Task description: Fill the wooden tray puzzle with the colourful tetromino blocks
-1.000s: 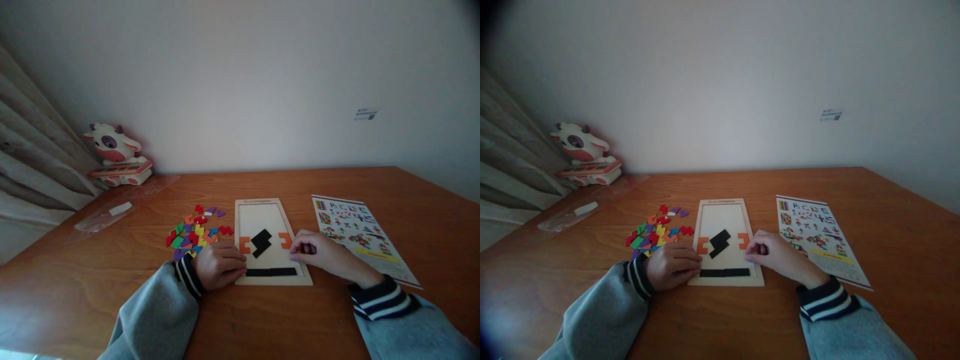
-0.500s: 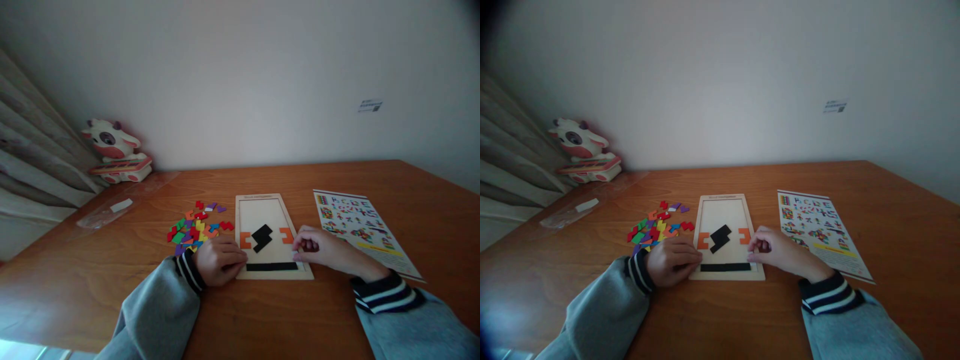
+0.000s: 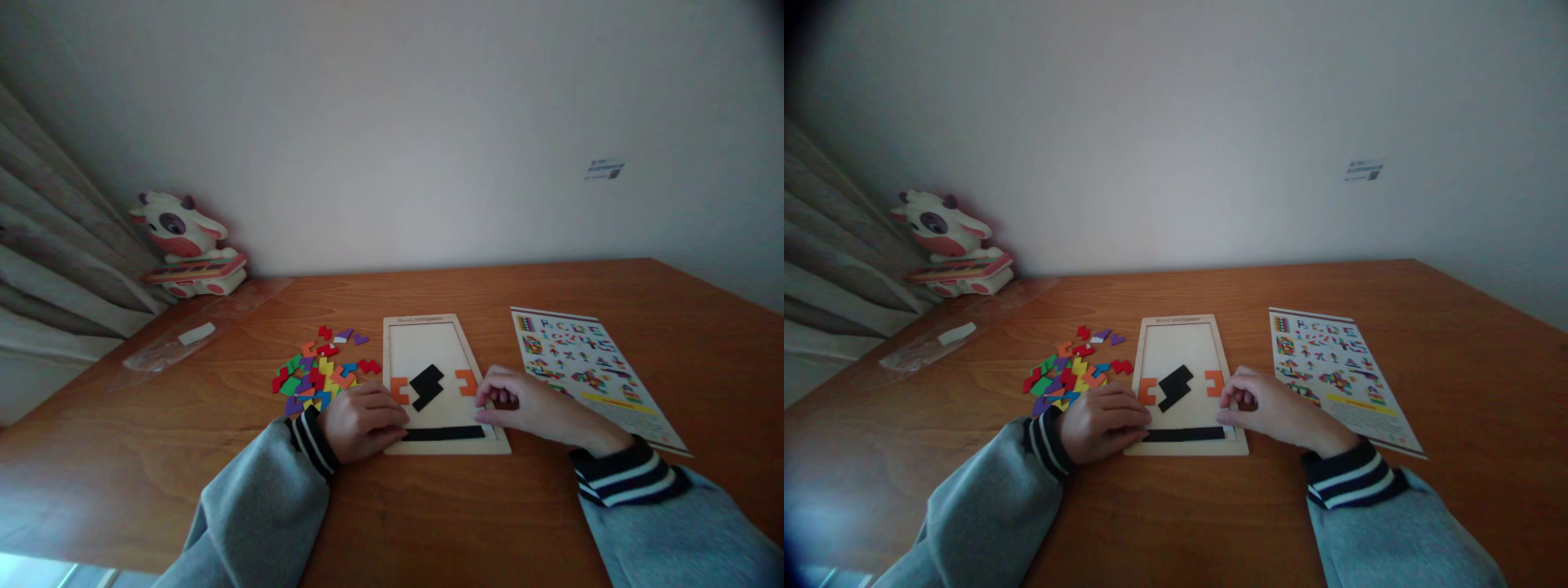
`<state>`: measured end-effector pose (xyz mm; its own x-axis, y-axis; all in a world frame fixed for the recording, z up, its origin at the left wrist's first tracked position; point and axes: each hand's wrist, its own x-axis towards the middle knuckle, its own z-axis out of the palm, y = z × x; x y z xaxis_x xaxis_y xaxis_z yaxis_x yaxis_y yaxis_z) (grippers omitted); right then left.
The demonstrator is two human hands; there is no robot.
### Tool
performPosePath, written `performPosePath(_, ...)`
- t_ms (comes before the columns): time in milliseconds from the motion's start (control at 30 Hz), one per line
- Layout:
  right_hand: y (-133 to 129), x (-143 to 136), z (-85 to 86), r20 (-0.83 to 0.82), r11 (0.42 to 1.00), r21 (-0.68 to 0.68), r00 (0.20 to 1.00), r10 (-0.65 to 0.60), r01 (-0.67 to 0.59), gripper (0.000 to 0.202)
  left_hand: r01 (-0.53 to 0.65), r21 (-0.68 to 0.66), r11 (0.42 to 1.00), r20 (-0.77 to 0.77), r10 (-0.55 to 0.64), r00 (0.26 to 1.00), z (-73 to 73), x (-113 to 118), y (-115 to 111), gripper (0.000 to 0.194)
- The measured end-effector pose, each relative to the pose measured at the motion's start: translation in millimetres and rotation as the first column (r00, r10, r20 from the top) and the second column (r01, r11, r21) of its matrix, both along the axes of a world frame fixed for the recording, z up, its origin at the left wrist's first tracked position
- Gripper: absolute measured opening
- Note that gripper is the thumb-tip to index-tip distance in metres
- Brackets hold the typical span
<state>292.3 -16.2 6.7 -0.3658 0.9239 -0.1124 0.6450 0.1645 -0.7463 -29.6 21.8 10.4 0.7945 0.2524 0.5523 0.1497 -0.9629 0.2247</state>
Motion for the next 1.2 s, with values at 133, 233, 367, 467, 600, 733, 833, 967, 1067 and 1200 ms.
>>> performPosePath(133, 0, 0, 0.7, 0.002, 1.000, 0.009, 1.000, 0.001, -0.001, 0.032, 0.015, -0.056, 0.998, -0.060, -0.018, 0.998, 7.6, 0, -4, 0.023)
performPosePath(233, -1, -1, 2.0, 0.009, 1.000, 0.009, 1.000, 0.005, -0.005, 0.030, 0.001, -0.087, 0.996, -0.066, -0.006, 0.998, 7.9, 0, -4, 0.021)
performPosePath(367, -2, -1, 4.9, 0.031, 1.000, 0.012, 0.999, 0.011, -0.011, 0.028, -0.024, -0.108, 0.994, -0.064, 0.017, 0.998, 1.9, 0, -2, 0.016)
performPosePath(467, -2, -1, 7.3, 0.049, 1.000, 0.008, 0.999, 0.013, -0.013, 0.027, -0.024, -0.109, 0.994, -0.055, 0.018, 0.998, -1.9, 0, -1, 0.013)
performPosePath(600, -3, -3, 9.9, 0.051, 1.000, 0.013, 0.999, 0.004, -0.004, 0.031, -0.028, -0.107, 0.994, -0.053, 0.023, 0.998, -0.3, -1, -1, 0.012)
performPosePath(733, -5, -14, 11.0, 0.039, 0.988, 0.154, 0.999, -0.038, 0.032, 0.032, -0.021, -0.118, 0.993, -0.065, 0.014, 0.998, 6.1, 0, -4, 0.016)
performPosePath(833, -8, -29, 8.7, 0.058, 0.964, 0.265, 0.997, -0.050, 0.033, 0.030, -0.001, -0.115, 0.993, -0.065, -0.007, 0.998, 8.8, 0, -5, 0.019)
performPosePath(967, -11, -48, 2.8, 0.094, 0.932, 0.360, 0.996, 0.003, -0.037, 0.028, 0.009, -0.105, 0.994, -0.058, -0.015, 0.998, 8.6, -1, -5, 0.020)
performPosePath(1067, -12, -53, -0.1, 0.138, 0.932, 0.355, 0.990, 0.020, -0.069, 0.030, 0.014, -0.109, 0.994, -0.045, -0.019, 0.999, 8.3, -1, -6, 0.020)
performPosePath(1200, -12, -52, -1.6, 0.157, 0.936, 0.344, 0.987, 0.018, -0.072, 0.032, 0.022, -0.127, 0.992, -0.037, -0.027, 0.999, 8.4, -1, -6, 0.020)
